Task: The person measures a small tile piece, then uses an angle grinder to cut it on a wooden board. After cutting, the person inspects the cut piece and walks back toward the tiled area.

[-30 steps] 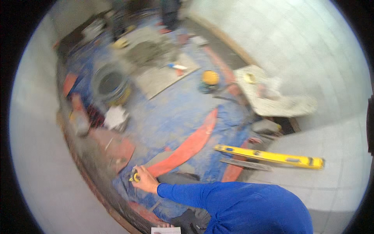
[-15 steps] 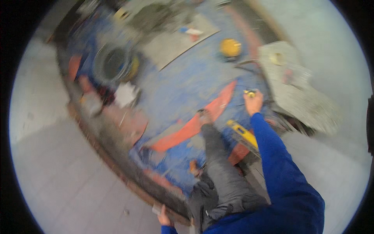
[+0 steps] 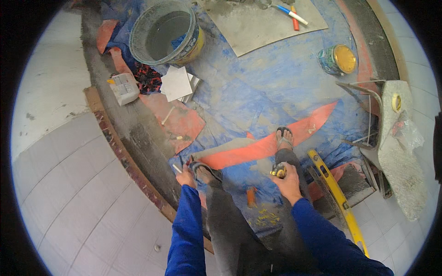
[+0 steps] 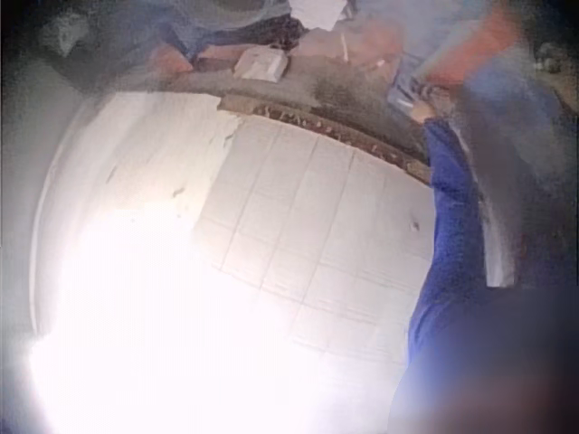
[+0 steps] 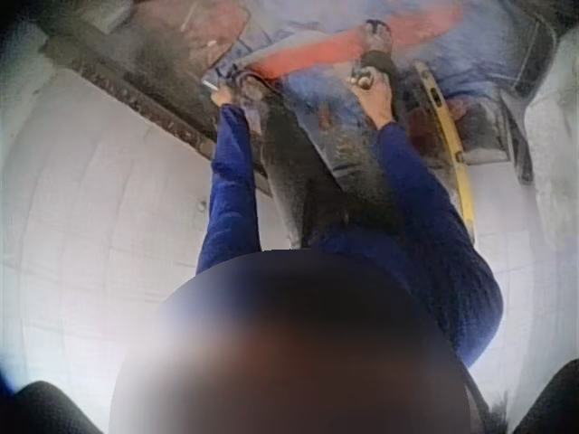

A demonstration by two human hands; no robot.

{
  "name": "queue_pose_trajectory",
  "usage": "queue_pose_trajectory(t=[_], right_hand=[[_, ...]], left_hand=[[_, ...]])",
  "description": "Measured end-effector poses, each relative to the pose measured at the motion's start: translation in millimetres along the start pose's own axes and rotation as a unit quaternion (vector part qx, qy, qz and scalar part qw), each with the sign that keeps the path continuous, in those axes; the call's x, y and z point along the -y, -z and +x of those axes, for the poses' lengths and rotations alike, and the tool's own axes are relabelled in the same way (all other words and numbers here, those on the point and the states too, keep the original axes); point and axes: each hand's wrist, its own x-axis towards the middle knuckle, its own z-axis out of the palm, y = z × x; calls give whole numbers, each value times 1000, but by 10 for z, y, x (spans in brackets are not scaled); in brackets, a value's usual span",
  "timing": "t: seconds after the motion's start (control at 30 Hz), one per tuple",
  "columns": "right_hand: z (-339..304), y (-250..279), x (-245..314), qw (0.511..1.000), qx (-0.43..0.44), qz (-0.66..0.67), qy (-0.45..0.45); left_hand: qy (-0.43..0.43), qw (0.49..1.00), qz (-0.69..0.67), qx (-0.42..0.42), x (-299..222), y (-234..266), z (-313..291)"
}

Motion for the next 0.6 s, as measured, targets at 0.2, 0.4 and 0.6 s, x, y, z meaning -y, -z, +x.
queue_pose_trajectory(t=[0.2,0.4,0.6], right_hand=[[206,-245,256,999,-33,37,-10],[132,-738,748,997,57,-37,-35],[258,-988,954,996,77,-44,-30]], left_hand=[[96,991,-88,-33,364,-885,1777],[-77,900,406,139,429,-1223,2558],[-18,917,371,-144,262,-1174,2385]])
